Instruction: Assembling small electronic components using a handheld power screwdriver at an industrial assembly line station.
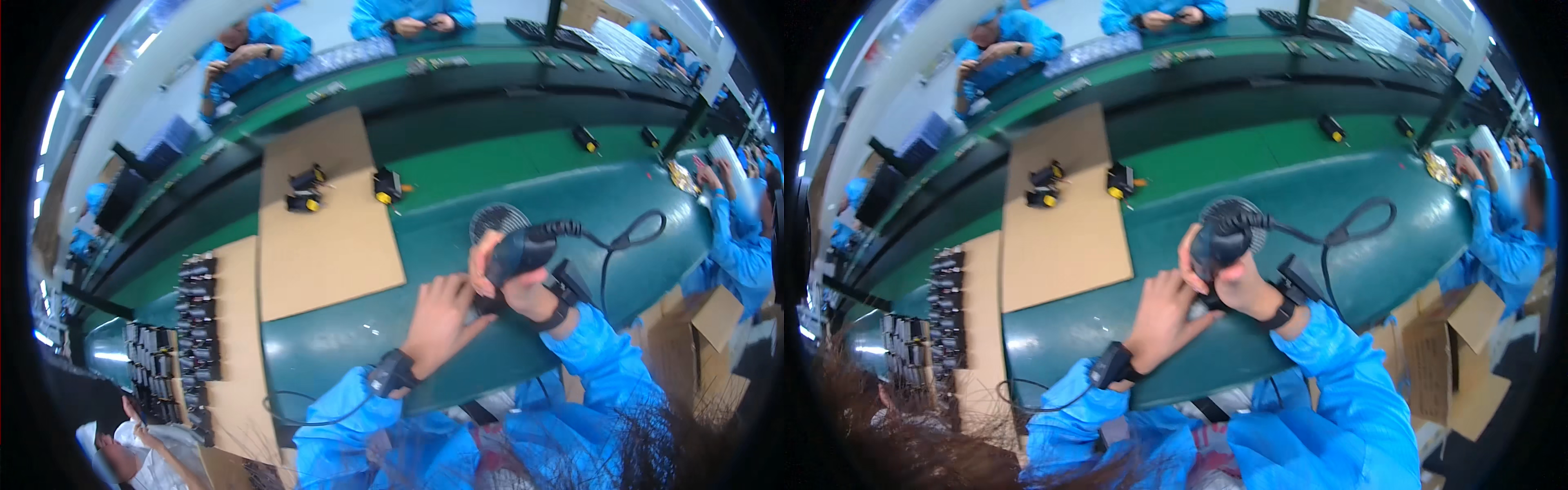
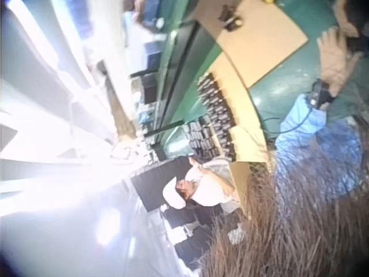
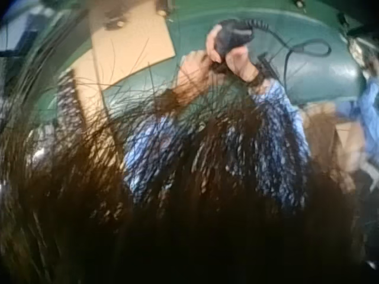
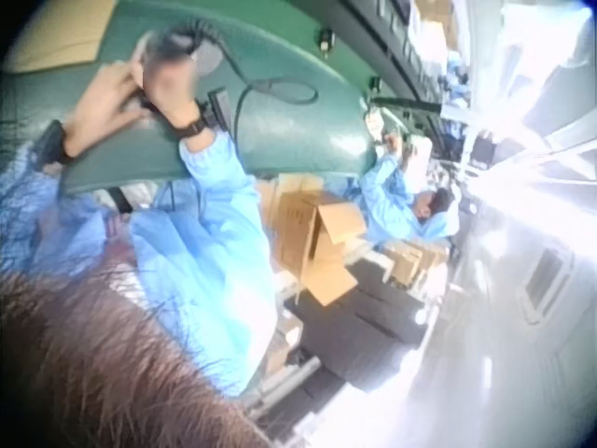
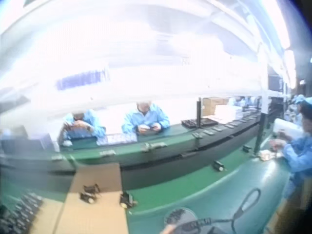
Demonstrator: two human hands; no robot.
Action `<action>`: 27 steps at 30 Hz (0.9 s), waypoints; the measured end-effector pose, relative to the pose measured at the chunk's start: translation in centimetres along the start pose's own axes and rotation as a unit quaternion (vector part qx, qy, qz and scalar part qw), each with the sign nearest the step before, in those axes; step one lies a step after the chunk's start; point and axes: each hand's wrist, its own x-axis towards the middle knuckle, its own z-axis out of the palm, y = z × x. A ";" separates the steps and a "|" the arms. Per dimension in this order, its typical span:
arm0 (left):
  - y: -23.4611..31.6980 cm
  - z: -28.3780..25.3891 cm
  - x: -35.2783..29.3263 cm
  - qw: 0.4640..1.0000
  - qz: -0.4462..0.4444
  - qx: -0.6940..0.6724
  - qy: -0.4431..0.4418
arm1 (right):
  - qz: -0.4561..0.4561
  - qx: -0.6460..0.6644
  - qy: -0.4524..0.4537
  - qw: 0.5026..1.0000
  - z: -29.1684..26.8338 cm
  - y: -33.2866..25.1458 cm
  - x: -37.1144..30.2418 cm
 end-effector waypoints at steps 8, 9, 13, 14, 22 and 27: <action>0.0 0.3 -0.2 1.000 0.002 -0.001 -0.007 | -0.164 0.102 0.121 0.974 -1.3 -4.7 0.6; 0.0 0.2 -0.3 1.000 0.015 -0.025 0.002 | -0.179 0.113 0.123 0.970 -2.0 -6.0 0.5; 1.7 -3.1 -0.7 0.996 0.005 -0.074 0.049 | -0.220 0.078 0.153 0.960 -6.0 -8.7 -0.2; 1.9 -4.4 -1.3 0.995 -0.021 -0.080 0.059 | -0.220 0.059 0.165 0.960 -7.1 -8.9 -0.4; 1.4 -11.4 -6.7 0.976 -0.150 0.144 -0.057 | -0.117 -0.140 0.121 0.976 -13.6 -6.3 -2.9; 0.8 -7.9 -7.6 0.985 -0.123 0.043 -0.112 | -0.071 -0.161 0.197 0.964 -15.2 -5.5 -3.7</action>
